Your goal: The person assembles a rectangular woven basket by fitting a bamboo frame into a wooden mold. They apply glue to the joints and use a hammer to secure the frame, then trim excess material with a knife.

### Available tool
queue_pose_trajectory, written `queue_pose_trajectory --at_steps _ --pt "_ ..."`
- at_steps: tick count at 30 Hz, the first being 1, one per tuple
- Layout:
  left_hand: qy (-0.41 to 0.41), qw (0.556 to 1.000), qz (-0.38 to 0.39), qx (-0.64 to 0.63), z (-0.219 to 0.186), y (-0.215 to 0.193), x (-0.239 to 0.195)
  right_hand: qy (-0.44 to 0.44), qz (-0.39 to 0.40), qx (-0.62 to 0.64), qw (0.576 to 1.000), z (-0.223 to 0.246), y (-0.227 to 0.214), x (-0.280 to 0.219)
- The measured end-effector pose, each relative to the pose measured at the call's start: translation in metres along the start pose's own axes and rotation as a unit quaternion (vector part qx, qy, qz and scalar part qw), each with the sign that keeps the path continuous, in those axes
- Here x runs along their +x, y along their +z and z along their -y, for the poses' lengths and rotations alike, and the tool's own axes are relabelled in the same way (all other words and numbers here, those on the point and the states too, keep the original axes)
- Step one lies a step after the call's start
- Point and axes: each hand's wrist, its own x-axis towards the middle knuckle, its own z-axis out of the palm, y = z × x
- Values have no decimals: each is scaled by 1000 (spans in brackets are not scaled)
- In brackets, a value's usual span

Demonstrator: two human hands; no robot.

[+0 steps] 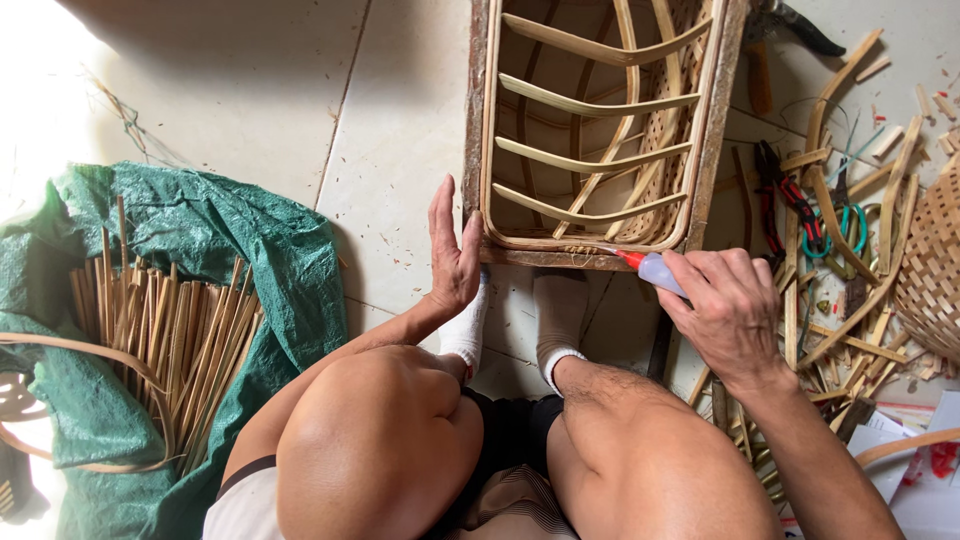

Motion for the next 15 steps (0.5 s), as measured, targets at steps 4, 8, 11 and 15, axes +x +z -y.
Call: queue_pose_trajectory --at_steps 4,8,11,15 --pt "-3 1000 0 -25 -1 0 -2 -2 -14 19 1000 6 -3 4" --pt "1 1000 3 -18 -3 -1 0 -39 -12 14 999 14 0 15" --pt "7 1000 4 -10 -2 -2 -1 -53 -15 14 998 19 2 22" --pt "12 1000 5 -1 2 -2 -2 -58 -3 13 998 19 0 25"
